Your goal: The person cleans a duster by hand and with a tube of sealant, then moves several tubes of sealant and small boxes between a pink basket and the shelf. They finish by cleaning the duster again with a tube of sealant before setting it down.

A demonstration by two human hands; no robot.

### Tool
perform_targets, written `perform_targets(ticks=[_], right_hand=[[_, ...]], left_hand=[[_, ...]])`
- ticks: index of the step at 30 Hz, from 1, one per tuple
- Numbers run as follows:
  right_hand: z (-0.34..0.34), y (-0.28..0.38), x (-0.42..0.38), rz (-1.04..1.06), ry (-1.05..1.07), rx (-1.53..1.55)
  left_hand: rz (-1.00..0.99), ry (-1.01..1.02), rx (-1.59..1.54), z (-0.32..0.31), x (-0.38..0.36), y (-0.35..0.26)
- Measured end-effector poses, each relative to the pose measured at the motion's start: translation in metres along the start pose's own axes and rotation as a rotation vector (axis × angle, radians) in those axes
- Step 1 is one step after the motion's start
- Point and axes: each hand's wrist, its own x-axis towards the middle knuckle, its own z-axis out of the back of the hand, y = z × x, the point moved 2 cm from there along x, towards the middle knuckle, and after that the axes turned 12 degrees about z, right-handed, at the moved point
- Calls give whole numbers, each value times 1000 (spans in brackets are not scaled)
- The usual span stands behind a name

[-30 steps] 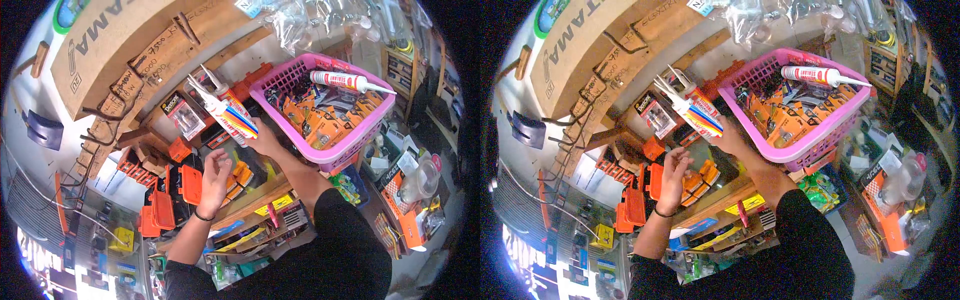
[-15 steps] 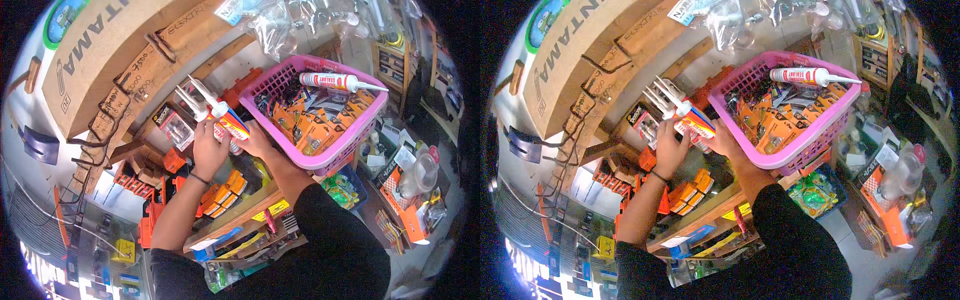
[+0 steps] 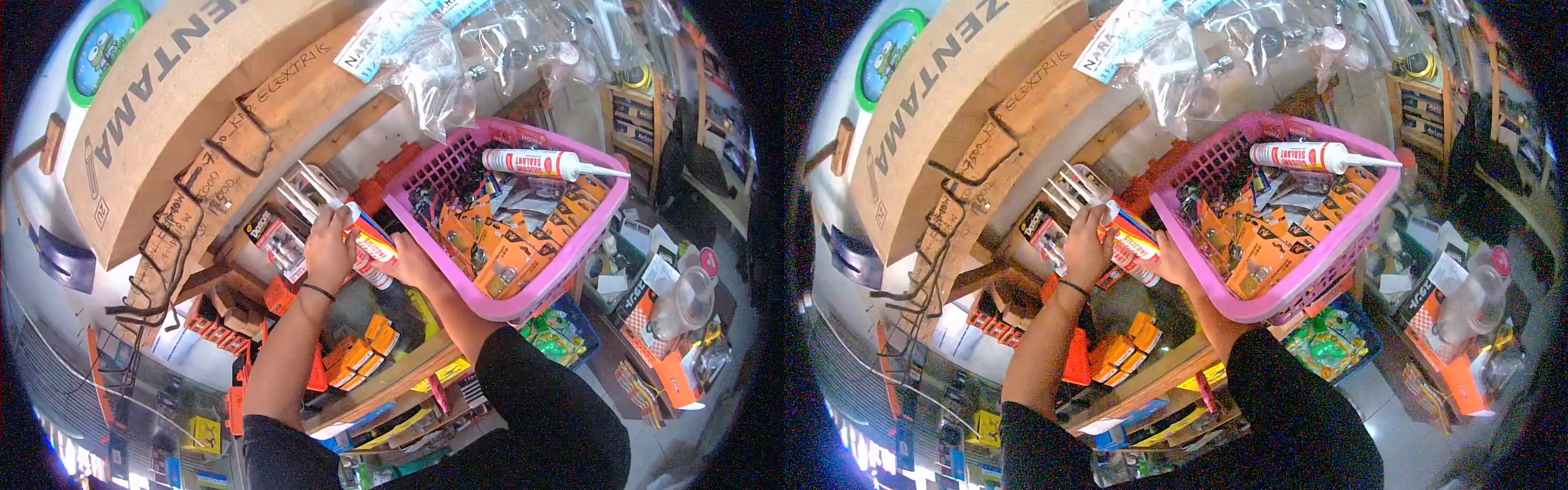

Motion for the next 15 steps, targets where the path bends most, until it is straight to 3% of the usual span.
perform_targets(ticks=[6, 15], right_hand=[[-1, 2, 0, 4, 29, -99], [0, -6, -5, -79, 152, -12]], left_hand=[[-17, 4, 63, -8, 5, 2], [84, 47, 171, -22, 17, 5]])
